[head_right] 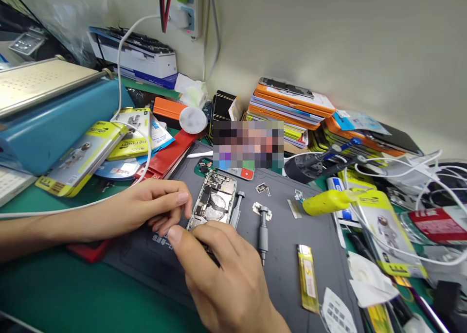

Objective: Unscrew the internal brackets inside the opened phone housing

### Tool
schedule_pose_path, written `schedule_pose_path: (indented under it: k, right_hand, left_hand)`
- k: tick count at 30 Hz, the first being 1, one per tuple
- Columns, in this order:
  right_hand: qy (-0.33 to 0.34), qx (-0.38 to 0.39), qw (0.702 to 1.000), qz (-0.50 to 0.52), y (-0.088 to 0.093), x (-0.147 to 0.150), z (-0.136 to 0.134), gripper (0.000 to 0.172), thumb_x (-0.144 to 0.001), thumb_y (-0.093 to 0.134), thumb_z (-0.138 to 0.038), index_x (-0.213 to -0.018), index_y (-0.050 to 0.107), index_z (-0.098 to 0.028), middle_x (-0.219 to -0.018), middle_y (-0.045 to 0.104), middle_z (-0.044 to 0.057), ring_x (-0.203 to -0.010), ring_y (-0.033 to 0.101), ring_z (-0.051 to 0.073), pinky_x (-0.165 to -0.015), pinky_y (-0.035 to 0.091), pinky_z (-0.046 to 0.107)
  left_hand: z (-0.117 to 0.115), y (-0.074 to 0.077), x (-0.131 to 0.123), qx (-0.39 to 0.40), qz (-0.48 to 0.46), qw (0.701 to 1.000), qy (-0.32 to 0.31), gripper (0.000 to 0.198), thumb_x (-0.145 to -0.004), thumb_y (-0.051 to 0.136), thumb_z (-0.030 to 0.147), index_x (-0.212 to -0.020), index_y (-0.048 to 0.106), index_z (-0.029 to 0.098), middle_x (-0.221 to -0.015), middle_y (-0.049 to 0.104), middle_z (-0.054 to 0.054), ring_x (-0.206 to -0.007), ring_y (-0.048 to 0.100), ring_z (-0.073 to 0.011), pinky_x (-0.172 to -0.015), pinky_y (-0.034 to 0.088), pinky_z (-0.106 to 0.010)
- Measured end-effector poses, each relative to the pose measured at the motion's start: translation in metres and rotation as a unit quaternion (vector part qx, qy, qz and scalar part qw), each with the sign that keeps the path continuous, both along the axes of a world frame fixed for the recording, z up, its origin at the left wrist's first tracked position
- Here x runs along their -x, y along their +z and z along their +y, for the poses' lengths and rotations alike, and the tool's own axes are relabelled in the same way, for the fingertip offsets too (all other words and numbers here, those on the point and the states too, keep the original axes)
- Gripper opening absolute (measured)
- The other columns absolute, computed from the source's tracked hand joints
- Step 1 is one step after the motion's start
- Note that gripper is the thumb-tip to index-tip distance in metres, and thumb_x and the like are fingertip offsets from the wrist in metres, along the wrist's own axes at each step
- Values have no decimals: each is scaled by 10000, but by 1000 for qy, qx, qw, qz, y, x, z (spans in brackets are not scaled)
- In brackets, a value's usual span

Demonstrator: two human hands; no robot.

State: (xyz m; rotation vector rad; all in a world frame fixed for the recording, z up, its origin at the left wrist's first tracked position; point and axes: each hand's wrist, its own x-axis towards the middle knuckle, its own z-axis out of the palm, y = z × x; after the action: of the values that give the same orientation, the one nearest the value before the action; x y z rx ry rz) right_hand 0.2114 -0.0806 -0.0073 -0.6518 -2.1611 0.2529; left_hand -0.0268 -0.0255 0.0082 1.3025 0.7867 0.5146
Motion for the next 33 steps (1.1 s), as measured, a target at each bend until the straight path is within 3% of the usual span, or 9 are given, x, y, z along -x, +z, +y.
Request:
schedule_pose_path:
  k: [8,11,15,20,28,33]
  right_hand:
    - [4,16,1000,-1,3,4,1,766,-883,523,61,-1616,507,-162,-1183,816,115,-1074,800,221,-924,713,390]
    - [13,37,999,10,3,0,1,746,-916,513,62,-1631,488,-151,-1206,818,108,-1116,790,209,-964,698,383]
    - [-5,32,999,8,1,-7,1,676,-944,525,70,-1594,541,-117,-1102,811,93,-1053,783,192,-903,680,342]
    - [-10,39,999,1,1,-7,-1,648,-965,529,36,-1592,543,-126,-1251,813,108,-1240,767,196,-1040,662,332]
    - [11,15,1000,-5,-2,-3,1,661,-948,545,44,-1589,526,-118,-1135,795,98,-1114,765,195,-988,668,336]
    - [-4,11,1000,0,-4,2,1,658,-968,618,41,-1595,493,-116,-1163,789,105,-1103,748,200,-997,651,341]
  left_hand:
    - [0,1,-1,-8,11,1000,2,373,-1173,510,486,-994,643,187,-719,657,38,-636,526,-116,-590,377,-236]
    - [1,1,-2,-24,17,1000,-1,436,-1174,506,535,-959,644,181,-704,641,44,-633,516,-106,-593,379,-234]
    - [2,1,-1,-35,17,999,-10,450,-1181,491,542,-936,632,193,-692,643,52,-618,494,-102,-594,379,-235]
    - [0,1,1,-33,20,999,-9,459,-1178,500,546,-920,631,189,-697,649,48,-622,498,-103,-596,381,-235]
    - [1,-2,1,-16,2,1000,3,397,-1183,509,506,-1002,660,187,-700,657,50,-619,521,-100,-588,392,-216]
    - [0,-2,2,-27,-7,1000,0,384,-1200,488,470,-1013,678,193,-693,646,64,-615,511,-83,-591,408,-188]
